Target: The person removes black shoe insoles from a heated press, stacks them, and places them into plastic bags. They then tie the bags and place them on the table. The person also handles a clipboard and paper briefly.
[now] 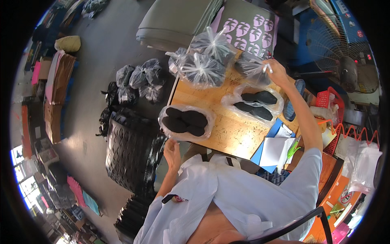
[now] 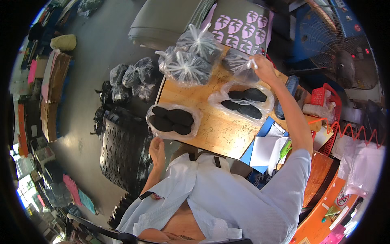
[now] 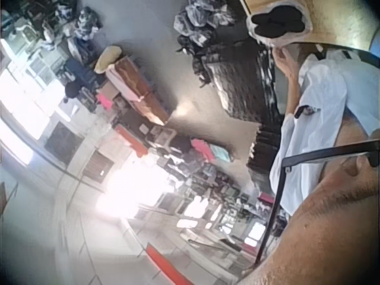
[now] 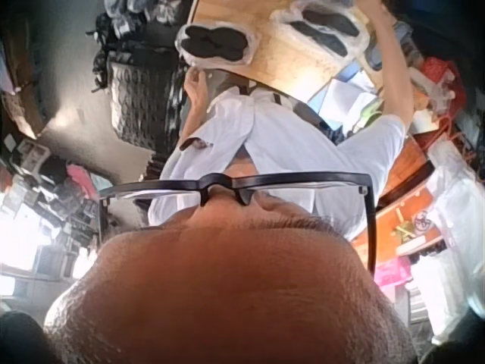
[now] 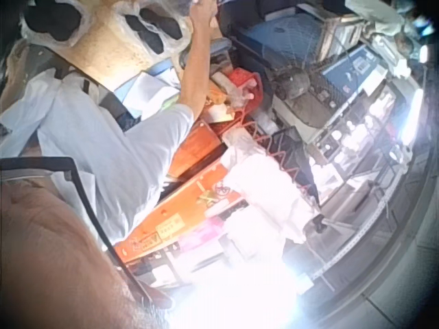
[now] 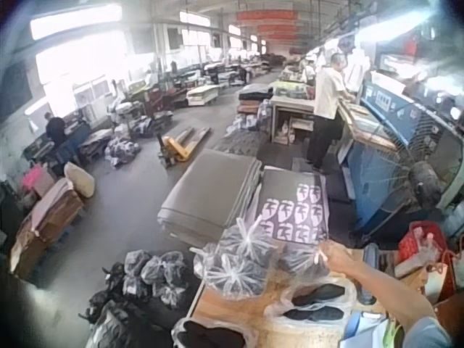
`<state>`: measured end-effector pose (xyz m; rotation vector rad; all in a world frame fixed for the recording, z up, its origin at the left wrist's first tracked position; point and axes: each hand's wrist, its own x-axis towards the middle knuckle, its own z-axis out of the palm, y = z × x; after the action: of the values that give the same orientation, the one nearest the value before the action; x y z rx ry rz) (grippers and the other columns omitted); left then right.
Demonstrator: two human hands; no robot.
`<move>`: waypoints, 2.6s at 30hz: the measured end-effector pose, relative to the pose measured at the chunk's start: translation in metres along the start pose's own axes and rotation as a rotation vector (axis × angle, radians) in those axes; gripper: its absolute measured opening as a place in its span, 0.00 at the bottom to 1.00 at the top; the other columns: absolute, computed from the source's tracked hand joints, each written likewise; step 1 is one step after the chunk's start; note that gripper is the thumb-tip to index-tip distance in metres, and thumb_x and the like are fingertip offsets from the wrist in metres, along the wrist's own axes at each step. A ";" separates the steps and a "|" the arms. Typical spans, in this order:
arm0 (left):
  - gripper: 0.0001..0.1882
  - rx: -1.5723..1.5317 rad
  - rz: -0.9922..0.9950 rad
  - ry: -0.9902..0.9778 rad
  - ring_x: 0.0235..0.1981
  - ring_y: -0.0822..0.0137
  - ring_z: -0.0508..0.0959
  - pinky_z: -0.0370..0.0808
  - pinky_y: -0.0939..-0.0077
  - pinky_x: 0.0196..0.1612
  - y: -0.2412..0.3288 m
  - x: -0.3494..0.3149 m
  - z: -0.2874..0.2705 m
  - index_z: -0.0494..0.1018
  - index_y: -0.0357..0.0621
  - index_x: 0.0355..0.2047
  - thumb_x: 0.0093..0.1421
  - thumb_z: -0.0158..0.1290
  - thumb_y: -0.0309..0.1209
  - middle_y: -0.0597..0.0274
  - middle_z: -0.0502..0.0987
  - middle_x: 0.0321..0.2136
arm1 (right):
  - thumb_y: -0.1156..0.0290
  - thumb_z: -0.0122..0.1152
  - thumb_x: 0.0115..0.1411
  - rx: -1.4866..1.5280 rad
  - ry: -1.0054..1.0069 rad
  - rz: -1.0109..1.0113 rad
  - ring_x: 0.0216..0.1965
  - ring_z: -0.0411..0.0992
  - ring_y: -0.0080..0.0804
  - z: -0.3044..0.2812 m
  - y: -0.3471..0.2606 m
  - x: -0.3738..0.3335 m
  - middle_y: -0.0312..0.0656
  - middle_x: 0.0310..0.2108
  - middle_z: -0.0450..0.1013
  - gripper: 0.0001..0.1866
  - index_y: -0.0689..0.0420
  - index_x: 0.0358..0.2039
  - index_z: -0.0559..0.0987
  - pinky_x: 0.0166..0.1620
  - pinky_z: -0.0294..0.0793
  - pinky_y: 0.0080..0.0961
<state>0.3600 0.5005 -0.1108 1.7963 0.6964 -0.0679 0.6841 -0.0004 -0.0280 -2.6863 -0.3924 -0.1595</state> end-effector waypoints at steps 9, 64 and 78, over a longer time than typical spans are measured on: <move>0.35 -0.090 -0.015 0.056 0.51 0.62 0.78 0.75 0.69 0.53 -0.032 0.127 -0.030 0.56 0.32 0.71 0.68 0.55 0.30 0.45 0.74 0.58 | 0.68 0.66 0.62 0.469 0.262 0.305 0.33 0.77 0.37 0.092 -0.184 -0.149 0.46 0.33 0.77 0.11 0.59 0.42 0.80 0.40 0.76 0.37; 0.17 0.114 0.434 -0.707 0.28 0.69 0.75 0.73 0.72 0.42 0.228 0.059 -0.064 0.73 0.32 0.28 0.72 0.48 0.31 0.60 0.76 0.22 | 0.57 0.61 0.70 1.601 -0.223 0.539 0.25 0.70 0.15 0.053 -0.385 -0.136 0.32 0.25 0.80 0.17 0.59 0.32 0.83 0.27 0.66 0.22; 0.15 -0.033 0.309 -0.736 0.23 0.77 0.69 0.71 0.79 0.34 0.250 0.054 -0.050 0.75 0.33 0.37 0.74 0.47 0.34 0.68 0.70 0.20 | 0.62 0.52 0.74 1.475 0.113 0.581 0.34 0.75 0.22 0.039 -0.397 -0.130 0.37 0.30 0.77 0.16 0.64 0.47 0.78 0.40 0.74 0.22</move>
<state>0.5115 0.5245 0.0994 1.6601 -0.1035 -0.4785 0.4443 0.3294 0.0689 -1.2229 0.2687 0.1254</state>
